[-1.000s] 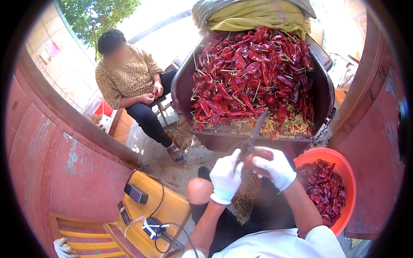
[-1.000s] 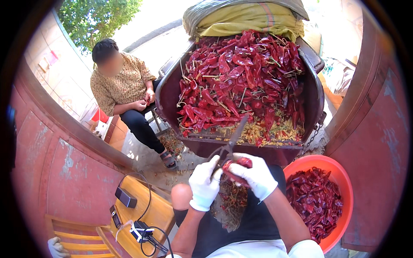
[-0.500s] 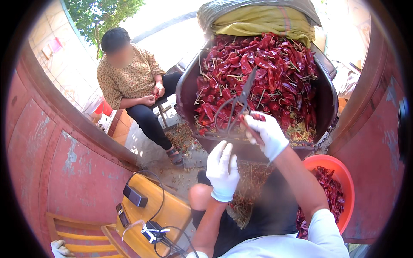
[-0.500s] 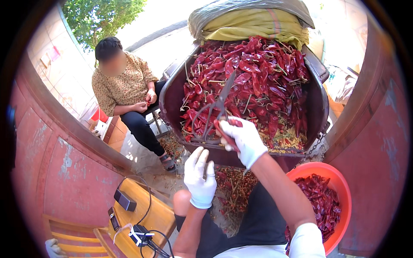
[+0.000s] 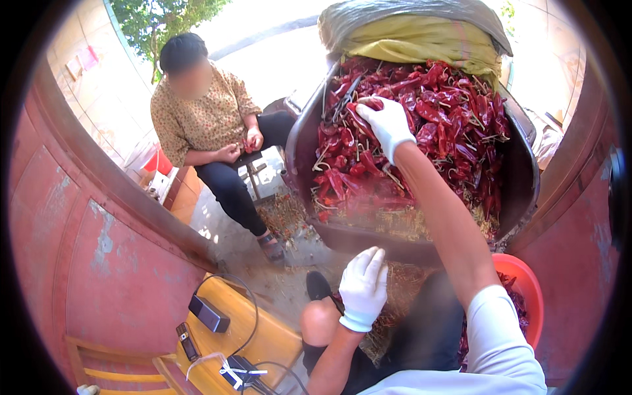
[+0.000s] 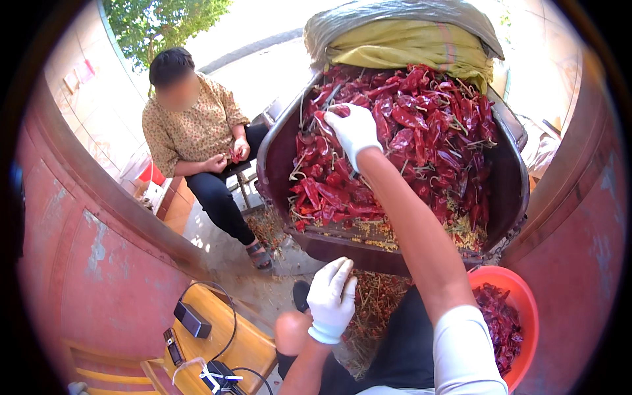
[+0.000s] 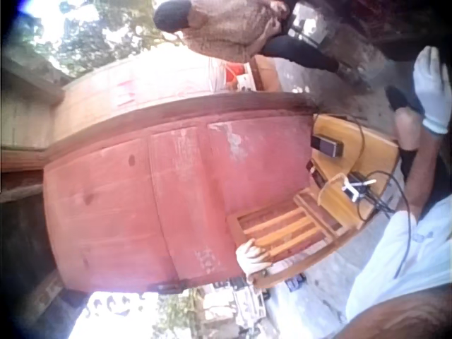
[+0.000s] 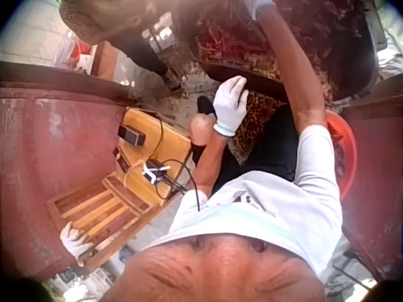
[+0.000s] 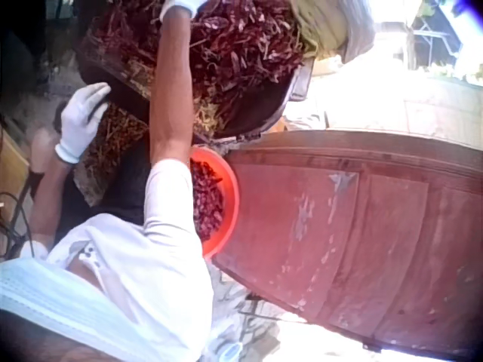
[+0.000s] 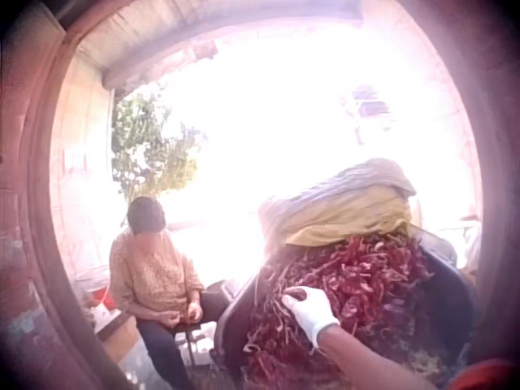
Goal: The person picks up dried red peppers from a large bin, pulls the stems off by hand, and places the peppers into a smaller orange basin.
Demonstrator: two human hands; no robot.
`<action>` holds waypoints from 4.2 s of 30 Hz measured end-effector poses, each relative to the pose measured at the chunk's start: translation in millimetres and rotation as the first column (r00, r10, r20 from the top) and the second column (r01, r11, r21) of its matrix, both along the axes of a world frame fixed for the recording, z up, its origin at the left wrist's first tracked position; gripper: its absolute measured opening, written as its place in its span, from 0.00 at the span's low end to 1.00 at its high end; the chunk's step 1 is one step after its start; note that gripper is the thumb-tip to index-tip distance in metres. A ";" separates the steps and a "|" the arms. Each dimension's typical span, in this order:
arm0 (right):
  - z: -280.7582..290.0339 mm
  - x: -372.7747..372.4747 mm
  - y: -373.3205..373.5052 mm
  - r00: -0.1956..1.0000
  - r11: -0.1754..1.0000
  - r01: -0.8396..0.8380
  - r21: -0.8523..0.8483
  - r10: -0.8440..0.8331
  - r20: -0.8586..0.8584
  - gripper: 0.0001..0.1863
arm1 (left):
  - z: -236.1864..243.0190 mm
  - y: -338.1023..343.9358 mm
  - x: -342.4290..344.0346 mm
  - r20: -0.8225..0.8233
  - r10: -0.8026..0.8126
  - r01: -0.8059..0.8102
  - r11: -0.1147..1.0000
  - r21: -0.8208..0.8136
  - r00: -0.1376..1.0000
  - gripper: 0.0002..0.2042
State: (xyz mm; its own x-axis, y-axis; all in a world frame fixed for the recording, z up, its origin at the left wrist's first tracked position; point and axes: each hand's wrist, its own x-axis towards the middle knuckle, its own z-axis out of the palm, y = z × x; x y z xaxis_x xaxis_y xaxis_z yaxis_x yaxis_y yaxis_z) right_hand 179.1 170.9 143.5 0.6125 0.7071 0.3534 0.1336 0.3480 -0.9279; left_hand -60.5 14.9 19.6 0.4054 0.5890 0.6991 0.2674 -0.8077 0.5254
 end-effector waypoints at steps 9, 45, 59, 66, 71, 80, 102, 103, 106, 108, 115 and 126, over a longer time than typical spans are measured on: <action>-110.1 -48.5 -222.2 0.660 0.977 -0.209 0.046 0.176 -0.730 0.18 | -8.4 -2.9 3.9 0.020 -0.058 0.059 0.997 -0.053 0.998 0.12; -134.0 42.3 -263.3 0.432 0.453 0.851 -0.265 -0.318 0.844 0.15 | -30.7 5.9 64.1 -0.047 -0.356 0.339 0.918 -0.208 0.933 0.10; -138.4 -102.7 -297.5 0.484 0.779 0.624 0.060 -0.445 0.754 0.10 | -8.3 -21.4 57.0 0.499 -0.473 0.644 0.213 -0.735 0.726 0.21; -136.8 -110.9 -302.1 0.550 0.818 0.575 -0.031 -0.358 0.754 0.13 | -7.8 -18.5 46.1 0.504 -0.500 0.644 0.151 -0.750 0.704 0.19; -138.7 -112.6 -298.3 0.619 0.843 0.537 -0.021 -0.377 0.689 0.13 | -16.3 -18.5 46.8 0.407 -0.508 0.621 0.375 -0.688 0.759 0.14; -118.0 -82.6 -288.9 0.696 0.771 0.598 -0.220 -0.363 0.620 0.14 | -7.0 7.6 39.7 0.743 -0.135 0.754 0.064 -0.654 0.655 0.16; -103.6 -45.0 -270.1 0.580 0.787 0.508 -0.349 -0.013 0.815 0.16 | 3.4 -3.3 42.1 -0.015 -0.252 0.253 0.965 0.066 0.968 0.21; -97.7 -47.8 -278.1 0.583 0.795 0.470 -0.383 0.046 0.811 0.15 | 6.8 -10.6 41.4 -0.133 -0.263 0.273 0.960 0.066 0.956 0.24; -77.1 -52.7 -291.1 0.724 0.762 0.240 -0.601 0.271 0.634 0.12 | -0.1 -15.0 43.7 -0.312 -0.307 0.341 0.938 0.060 0.899 0.28; -76.2 -53.3 -299.4 0.817 0.759 0.172 -0.629 0.247 0.521 0.12 | -3.1 -15.4 45.4 -0.264 -0.360 0.380 0.925 0.027 0.895 0.26; -54.6 -65.1 -320.2 0.991 0.826 -0.096 -0.556 0.027 -0.131 0.17 | -0.7 -17.9 44.9 -0.032 -0.518 0.482 0.815 -0.321 0.855 0.15; -81.9 -87.3 -317.3 0.803 0.949 0.234 -0.211 -0.067 0.593 0.12 | -14.0 -14.7 40.0 0.220 -0.719 0.618 0.350 -0.704 0.659 0.15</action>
State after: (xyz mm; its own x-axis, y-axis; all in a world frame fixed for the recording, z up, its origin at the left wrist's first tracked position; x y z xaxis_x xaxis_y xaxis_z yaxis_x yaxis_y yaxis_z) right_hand 91.8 -146.4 61.6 0.4634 0.7392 0.4887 0.6979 0.0354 -0.7153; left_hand -20.4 0.3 5.7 0.9310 0.3343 0.1463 -0.0970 -0.1598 0.9824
